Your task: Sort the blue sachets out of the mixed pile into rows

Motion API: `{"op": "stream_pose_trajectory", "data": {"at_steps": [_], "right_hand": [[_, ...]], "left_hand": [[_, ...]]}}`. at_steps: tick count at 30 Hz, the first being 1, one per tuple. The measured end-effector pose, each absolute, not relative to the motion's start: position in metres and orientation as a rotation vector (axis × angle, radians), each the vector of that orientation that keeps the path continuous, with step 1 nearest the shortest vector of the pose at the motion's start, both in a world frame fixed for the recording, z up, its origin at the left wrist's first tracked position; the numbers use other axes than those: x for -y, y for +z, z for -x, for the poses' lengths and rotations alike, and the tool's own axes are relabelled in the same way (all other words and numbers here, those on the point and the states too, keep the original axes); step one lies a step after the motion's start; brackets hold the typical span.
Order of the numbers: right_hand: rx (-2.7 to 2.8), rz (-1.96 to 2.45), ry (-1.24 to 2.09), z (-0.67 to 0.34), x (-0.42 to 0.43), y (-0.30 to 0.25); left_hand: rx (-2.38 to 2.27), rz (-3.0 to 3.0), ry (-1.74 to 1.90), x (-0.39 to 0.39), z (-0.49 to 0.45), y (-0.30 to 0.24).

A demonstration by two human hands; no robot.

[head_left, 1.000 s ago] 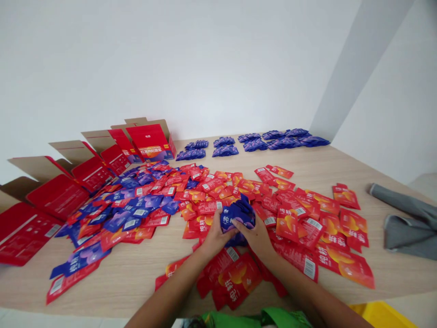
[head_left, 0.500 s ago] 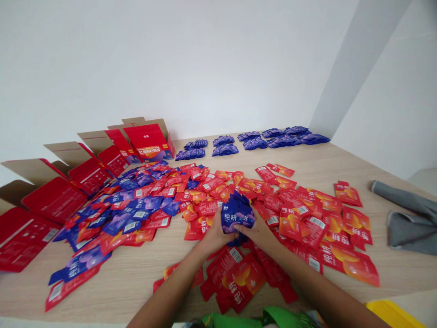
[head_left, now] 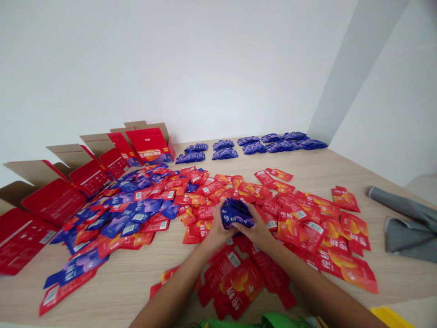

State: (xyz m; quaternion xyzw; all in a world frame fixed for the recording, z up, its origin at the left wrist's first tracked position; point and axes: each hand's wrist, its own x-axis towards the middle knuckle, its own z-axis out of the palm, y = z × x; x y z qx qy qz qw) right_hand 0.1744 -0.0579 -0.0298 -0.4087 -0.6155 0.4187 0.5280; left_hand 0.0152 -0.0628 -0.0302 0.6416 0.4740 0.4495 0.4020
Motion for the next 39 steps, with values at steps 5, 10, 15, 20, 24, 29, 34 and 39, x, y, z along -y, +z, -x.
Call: {"op": "stream_pose_trajectory", "data": {"at_steps": [5, 10, 15, 20, 24, 29, 34, 39], "right_hand": [[1.488, 1.002, 0.991, -0.177, 0.055, -0.047], [1.455, 0.968, 1.093, -0.176, 0.061, -0.039], [1.502, 0.951, 1.071, -0.179, 0.058, -0.030], [1.423, 0.956, 1.103, -0.180, 0.055, -0.032], [1.226, 1.029, 1.188, -0.176, 0.059, -0.034], [1.051, 1.096, 1.139, -0.167, 0.064, -0.029], [0.953, 1.054, 1.087, -0.164, 0.064, -0.023], [1.129, 1.023, 1.029, -0.175, 0.063, -0.024]], "left_hand": [[-1.131, -1.491, 0.957, 0.054, -0.011, -0.036], [-0.999, -1.408, 0.967, 0.050, -0.010, -0.039], [-0.911, -1.331, 0.978, 0.042, -0.008, -0.037], [-0.961, -1.362, 0.870, 0.033, -0.005, -0.030], [-1.002, -1.446, 0.917, 0.031, -0.012, -0.028], [-1.021, -1.408, 1.014, 0.038, -0.031, -0.022], [-1.055, -1.392, 1.220, 0.051, -0.042, -0.014], [-1.124, -1.411, 1.207, 0.057, -0.038, -0.021]]}}
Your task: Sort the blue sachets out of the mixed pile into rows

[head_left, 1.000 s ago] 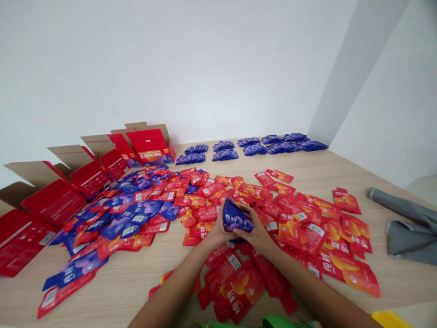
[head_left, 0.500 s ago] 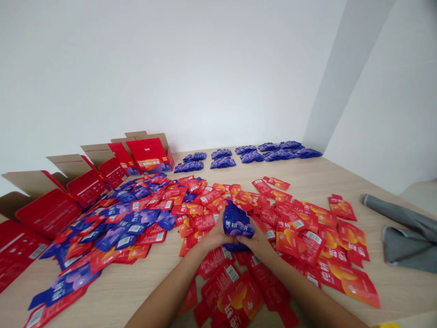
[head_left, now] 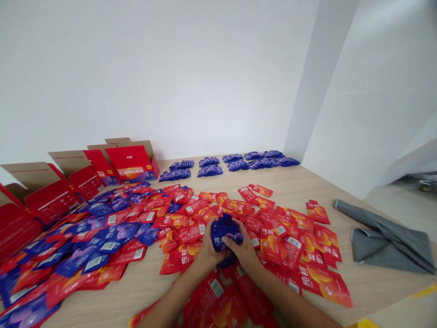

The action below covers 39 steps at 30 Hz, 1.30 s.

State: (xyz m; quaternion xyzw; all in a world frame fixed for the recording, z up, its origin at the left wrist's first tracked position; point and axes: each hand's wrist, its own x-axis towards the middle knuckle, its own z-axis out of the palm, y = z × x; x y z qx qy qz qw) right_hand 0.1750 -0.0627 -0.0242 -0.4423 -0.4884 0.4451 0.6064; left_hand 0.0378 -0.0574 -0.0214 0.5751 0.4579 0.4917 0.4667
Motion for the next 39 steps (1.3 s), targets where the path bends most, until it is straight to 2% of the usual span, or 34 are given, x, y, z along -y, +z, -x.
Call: {"op": "stream_pose_trajectory", "data": {"at_steps": [9, 22, 31, 39], "right_hand": [[1.196, 0.998, 1.090, -0.173, 0.069, -0.028], [1.162, 1.094, 1.059, -0.168, 0.056, -0.033], [1.418, 1.246, 0.777, -0.187, 0.056, -0.026], [1.409, 1.097, 0.546, -0.189, 0.056, -0.023]], "left_hand": [[-0.890, -1.312, 1.051, 0.063, -0.033, -0.020], [-1.063, -1.341, 1.155, 0.049, -0.035, -0.023], [-1.063, -1.209, 1.179, 0.041, -0.032, -0.028], [-1.045, -1.145, 1.187, 0.043, -0.032, -0.033]]}}
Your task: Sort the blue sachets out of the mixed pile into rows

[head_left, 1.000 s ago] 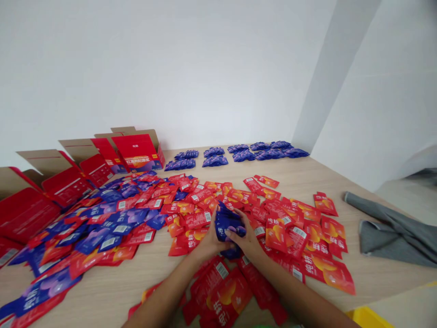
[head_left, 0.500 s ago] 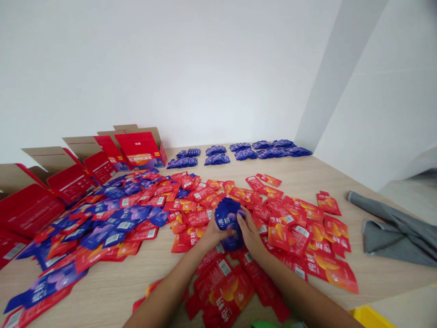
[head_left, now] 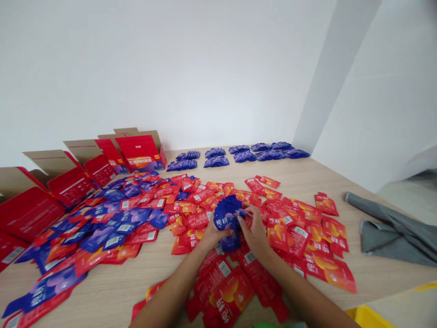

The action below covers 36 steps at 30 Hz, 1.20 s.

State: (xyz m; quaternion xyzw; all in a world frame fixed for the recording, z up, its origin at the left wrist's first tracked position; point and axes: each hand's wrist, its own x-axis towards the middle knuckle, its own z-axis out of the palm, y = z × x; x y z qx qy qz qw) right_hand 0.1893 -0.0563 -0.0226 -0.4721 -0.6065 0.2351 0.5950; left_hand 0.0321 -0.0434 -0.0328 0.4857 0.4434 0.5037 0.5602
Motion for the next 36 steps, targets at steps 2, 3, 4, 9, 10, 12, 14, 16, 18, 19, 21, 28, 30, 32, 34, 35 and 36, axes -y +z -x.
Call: {"op": "stream_pose_trajectory", "data": {"at_steps": [2, 3, 4, 9, 10, 12, 14, 16, 18, 19, 21, 28, 30, 32, 34, 35, 36], "right_hand": [[1.463, 1.083, 0.522, -0.193, 0.057, -0.021], [1.469, 1.085, 0.536, -0.195, 0.057, -0.020], [1.459, 1.090, 0.560, -0.196, 0.057, -0.019], [1.408, 1.103, 0.605, -0.197, 0.052, -0.020], [1.406, 1.113, 0.590, -0.197, 0.051, -0.021], [1.404, 1.129, 0.558, -0.197, 0.051, -0.023], [1.416, 1.102, 0.591, -0.198, 0.050, -0.024], [1.442, 1.043, 0.691, -0.201, 0.048, -0.024], [1.459, 1.007, 0.809, -0.204, 0.044, -0.023], [1.460, 1.008, 0.862, -0.205, 0.041, -0.022], [1.446, 1.032, 0.956, -0.209, 0.034, -0.020], [1.410, 1.061, 1.001, -0.210, 0.025, -0.016], [1.397, 1.105, 0.915, -0.208, 0.028, -0.013], [1.361, 1.145, 0.839, -0.208, 0.031, -0.011], [1.286, 1.175, 0.768, -0.210, 0.032, -0.009], [1.243, 1.184, 0.735, -0.211, 0.032, -0.008], [1.202, 1.190, 0.703, -0.214, 0.030, -0.008]], "left_hand": [[-1.048, -1.141, 1.192, 0.044, -0.032, -0.032], [-1.053, -1.142, 1.197, 0.045, -0.032, -0.031], [-1.058, -1.142, 1.202, 0.045, -0.032, -0.030], [-1.028, -1.144, 1.220, 0.046, -0.031, -0.031], [-1.012, -1.145, 1.209, 0.046, -0.031, -0.031], [-0.995, -1.149, 1.182, 0.045, -0.031, -0.033], [-1.001, -1.141, 1.170, 0.045, -0.031, -0.034], [-0.999, -1.114, 1.164, 0.046, -0.030, -0.034], [-0.977, -1.080, 1.150, 0.046, -0.029, -0.034], [-0.963, -1.062, 1.137, 0.046, -0.028, -0.033], [-0.950, -1.020, 1.116, 0.047, -0.027, -0.031], [-0.928, -0.892, 1.102, 0.050, -0.026, -0.029], [-0.934, -0.894, 1.110, 0.050, -0.026, -0.029], [-0.951, -0.898, 1.116, 0.050, -0.026, -0.031], [-0.958, -0.901, 1.114, 0.049, -0.026, -0.031], [-0.957, -0.900, 1.113, 0.049, -0.027, -0.032], [-0.954, -0.895, 1.114, 0.049, -0.027, -0.032]]}}
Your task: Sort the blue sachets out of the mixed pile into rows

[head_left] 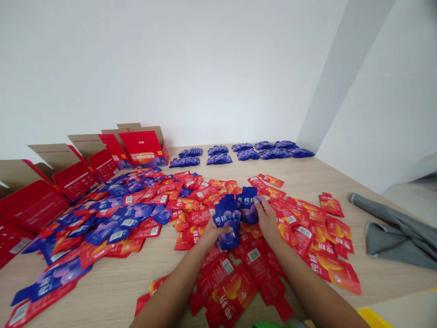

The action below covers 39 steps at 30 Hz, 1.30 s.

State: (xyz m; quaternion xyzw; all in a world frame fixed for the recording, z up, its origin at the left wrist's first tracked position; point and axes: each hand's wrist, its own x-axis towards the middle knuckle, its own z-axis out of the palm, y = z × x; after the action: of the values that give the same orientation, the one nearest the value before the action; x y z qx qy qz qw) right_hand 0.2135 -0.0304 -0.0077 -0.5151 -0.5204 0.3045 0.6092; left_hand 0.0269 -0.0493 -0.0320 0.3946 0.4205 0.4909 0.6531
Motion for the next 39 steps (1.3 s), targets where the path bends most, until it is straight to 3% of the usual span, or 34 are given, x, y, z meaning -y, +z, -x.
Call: {"op": "stream_pose_trajectory", "data": {"at_steps": [6, 10, 15, 27, 34, 39], "right_hand": [[0.857, 1.109, 0.677, -0.231, 0.016, -0.008], [0.658, 1.003, 1.010, -0.231, 0.016, -0.004], [0.941, 1.008, 1.414, -0.208, 0.035, -0.004], [1.568, 1.192, 0.949, -0.197, 0.048, 0.007], [1.361, 1.227, 0.848, -0.210, 0.046, 0.013], [1.120, 1.120, 0.992, -0.232, 0.037, 0.022]], "left_hand": [[-0.933, -0.817, 1.153, 0.050, -0.029, -0.031], [-0.916, -0.808, 1.176, 0.050, -0.029, -0.031], [-0.938, -0.863, 1.204, 0.048, -0.031, -0.033], [-0.890, -0.963, 1.233, 0.049, -0.033, -0.030], [-0.925, -0.866, 1.244, 0.048, -0.030, -0.034], [-0.934, -0.884, 1.289, 0.047, -0.031, -0.036]]}}
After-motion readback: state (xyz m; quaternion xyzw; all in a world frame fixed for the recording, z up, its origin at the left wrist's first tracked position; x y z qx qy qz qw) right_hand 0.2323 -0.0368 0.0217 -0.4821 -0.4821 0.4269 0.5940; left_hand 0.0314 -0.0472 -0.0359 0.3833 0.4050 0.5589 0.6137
